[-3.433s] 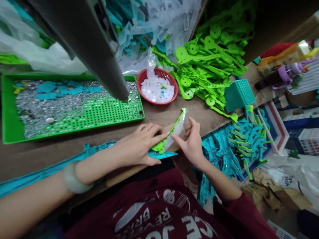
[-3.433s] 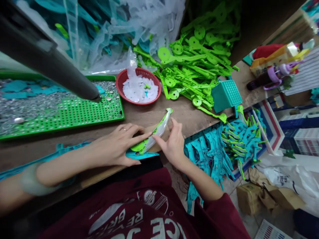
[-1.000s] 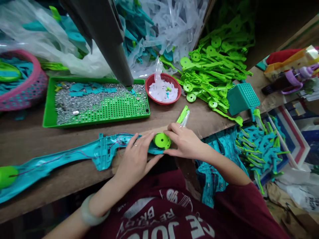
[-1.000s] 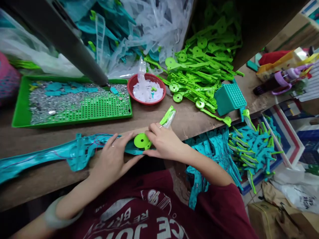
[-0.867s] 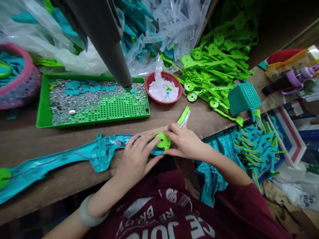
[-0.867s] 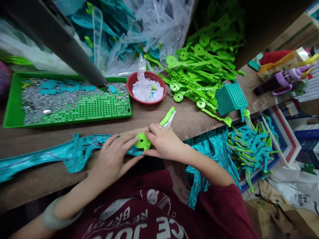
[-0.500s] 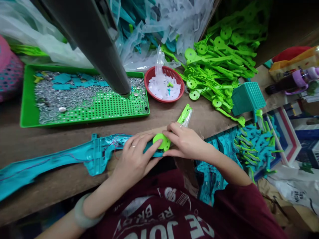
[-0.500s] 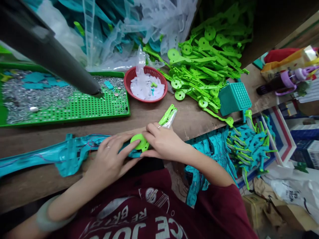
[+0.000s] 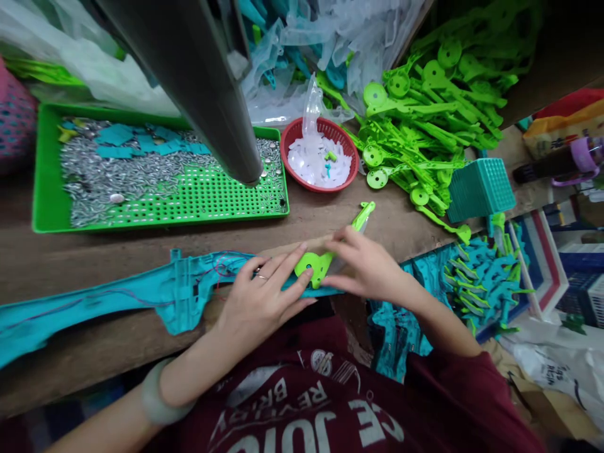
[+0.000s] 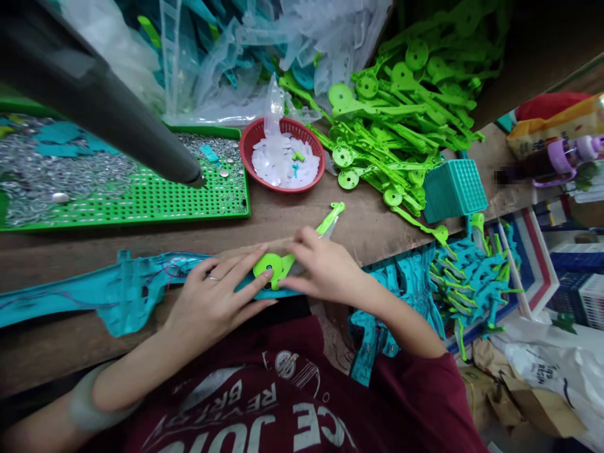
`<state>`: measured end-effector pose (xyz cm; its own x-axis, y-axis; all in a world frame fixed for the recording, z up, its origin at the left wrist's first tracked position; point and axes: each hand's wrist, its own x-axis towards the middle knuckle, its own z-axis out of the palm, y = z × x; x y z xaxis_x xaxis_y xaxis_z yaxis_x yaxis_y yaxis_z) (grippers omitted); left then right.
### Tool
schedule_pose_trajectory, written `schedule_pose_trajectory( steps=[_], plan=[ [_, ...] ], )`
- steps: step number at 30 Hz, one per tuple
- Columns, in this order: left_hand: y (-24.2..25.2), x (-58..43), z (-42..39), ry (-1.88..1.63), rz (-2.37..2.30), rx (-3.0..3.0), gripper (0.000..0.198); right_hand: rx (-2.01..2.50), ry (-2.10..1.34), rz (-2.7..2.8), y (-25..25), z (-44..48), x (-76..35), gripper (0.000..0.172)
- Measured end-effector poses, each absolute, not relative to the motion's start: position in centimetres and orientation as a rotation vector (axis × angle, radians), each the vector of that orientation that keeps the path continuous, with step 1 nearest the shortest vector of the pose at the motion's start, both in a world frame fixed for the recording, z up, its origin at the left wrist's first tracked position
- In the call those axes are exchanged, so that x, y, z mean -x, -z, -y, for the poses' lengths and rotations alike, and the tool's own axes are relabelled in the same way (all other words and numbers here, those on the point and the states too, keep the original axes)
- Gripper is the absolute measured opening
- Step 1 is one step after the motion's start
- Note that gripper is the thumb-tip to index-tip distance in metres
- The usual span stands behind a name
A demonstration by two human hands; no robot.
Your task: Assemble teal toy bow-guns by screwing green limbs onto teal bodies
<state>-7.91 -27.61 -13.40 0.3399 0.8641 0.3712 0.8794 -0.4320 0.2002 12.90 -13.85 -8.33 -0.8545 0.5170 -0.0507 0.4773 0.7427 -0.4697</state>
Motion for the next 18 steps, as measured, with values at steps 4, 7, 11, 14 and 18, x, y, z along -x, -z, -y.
schedule_pose_trajectory(
  steps=[4,7,11,14,18],
  plan=[
    [13.6,8.0,27.6,0.714,1.606,2.535,0.022,1.509,-0.875,2.047,10.1,10.3,-14.5,0.043],
    [14.0,8.0,27.9,0.743,1.554,2.503,0.017,1.535,-1.470,1.491,11.2,8.4,-14.7,0.055],
    [14.1,8.3,28.2,0.778,1.484,2.485,0.015,1.308,-1.841,1.157,10.9,8.5,-14.7,0.056],
    [13.1,8.2,27.8,0.842,1.559,2.548,0.020,1.266,-1.768,1.152,10.3,9.4,-14.9,0.053],
    [11.3,7.2,24.9,1.012,2.001,2.730,0.045,1.241,-1.673,1.190,9.8,10.0,-14.9,0.050]
  ],
)
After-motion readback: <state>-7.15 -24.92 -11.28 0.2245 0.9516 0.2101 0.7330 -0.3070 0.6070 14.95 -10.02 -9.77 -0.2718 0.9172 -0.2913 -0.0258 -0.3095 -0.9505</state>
